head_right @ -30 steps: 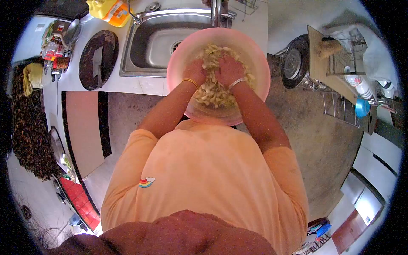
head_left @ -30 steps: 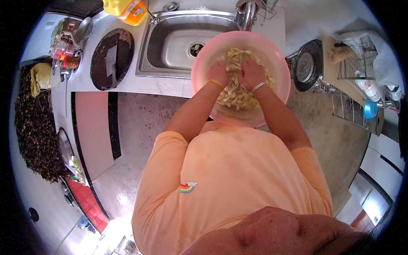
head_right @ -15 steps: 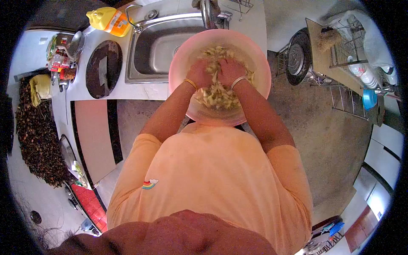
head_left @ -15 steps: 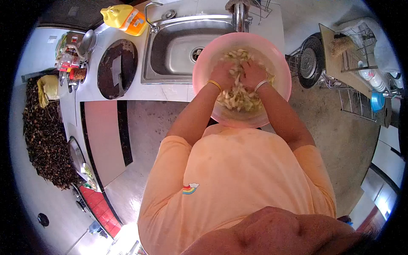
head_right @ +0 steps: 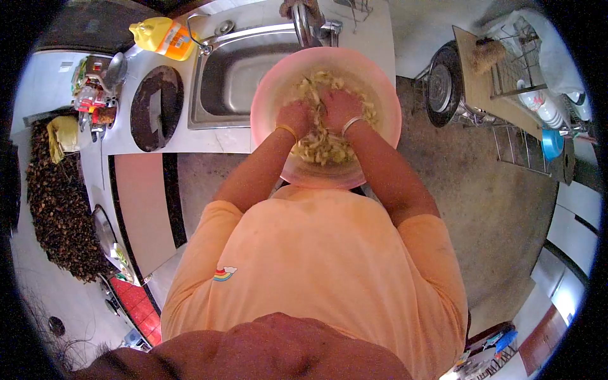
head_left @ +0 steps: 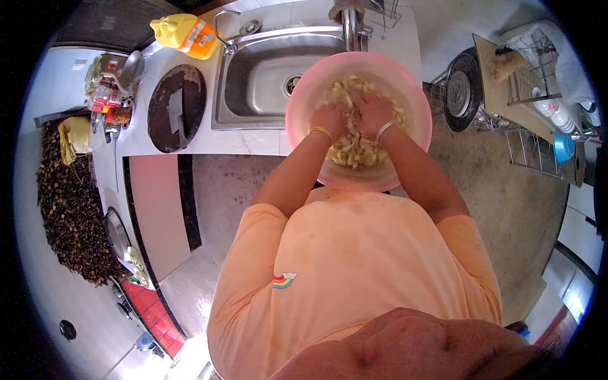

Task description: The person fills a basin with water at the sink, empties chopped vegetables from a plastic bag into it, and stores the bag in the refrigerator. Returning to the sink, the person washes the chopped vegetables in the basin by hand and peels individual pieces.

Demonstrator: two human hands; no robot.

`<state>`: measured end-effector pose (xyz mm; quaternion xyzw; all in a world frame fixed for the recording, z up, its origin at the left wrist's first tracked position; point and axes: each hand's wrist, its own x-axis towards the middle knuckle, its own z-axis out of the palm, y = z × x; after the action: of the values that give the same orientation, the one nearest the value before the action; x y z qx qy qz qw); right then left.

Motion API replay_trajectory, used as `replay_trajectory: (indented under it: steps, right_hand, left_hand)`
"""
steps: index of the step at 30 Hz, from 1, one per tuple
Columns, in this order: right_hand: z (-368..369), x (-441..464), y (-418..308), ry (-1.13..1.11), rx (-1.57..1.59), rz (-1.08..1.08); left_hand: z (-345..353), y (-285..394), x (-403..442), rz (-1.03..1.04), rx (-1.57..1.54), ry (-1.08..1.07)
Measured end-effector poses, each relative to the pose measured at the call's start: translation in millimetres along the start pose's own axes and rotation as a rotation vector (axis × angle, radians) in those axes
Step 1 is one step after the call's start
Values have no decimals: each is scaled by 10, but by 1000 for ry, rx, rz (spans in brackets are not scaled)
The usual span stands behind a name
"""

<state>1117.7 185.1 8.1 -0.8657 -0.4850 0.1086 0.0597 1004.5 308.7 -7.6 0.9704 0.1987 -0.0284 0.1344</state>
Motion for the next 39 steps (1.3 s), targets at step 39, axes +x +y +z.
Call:
replay_trajectory:
  steps: [39]
  right_hand:
    - [-974, -508, -629, 321, 1064, -11]
  left_hand:
    - [-1066, 201, -559, -34, -1350, 304]
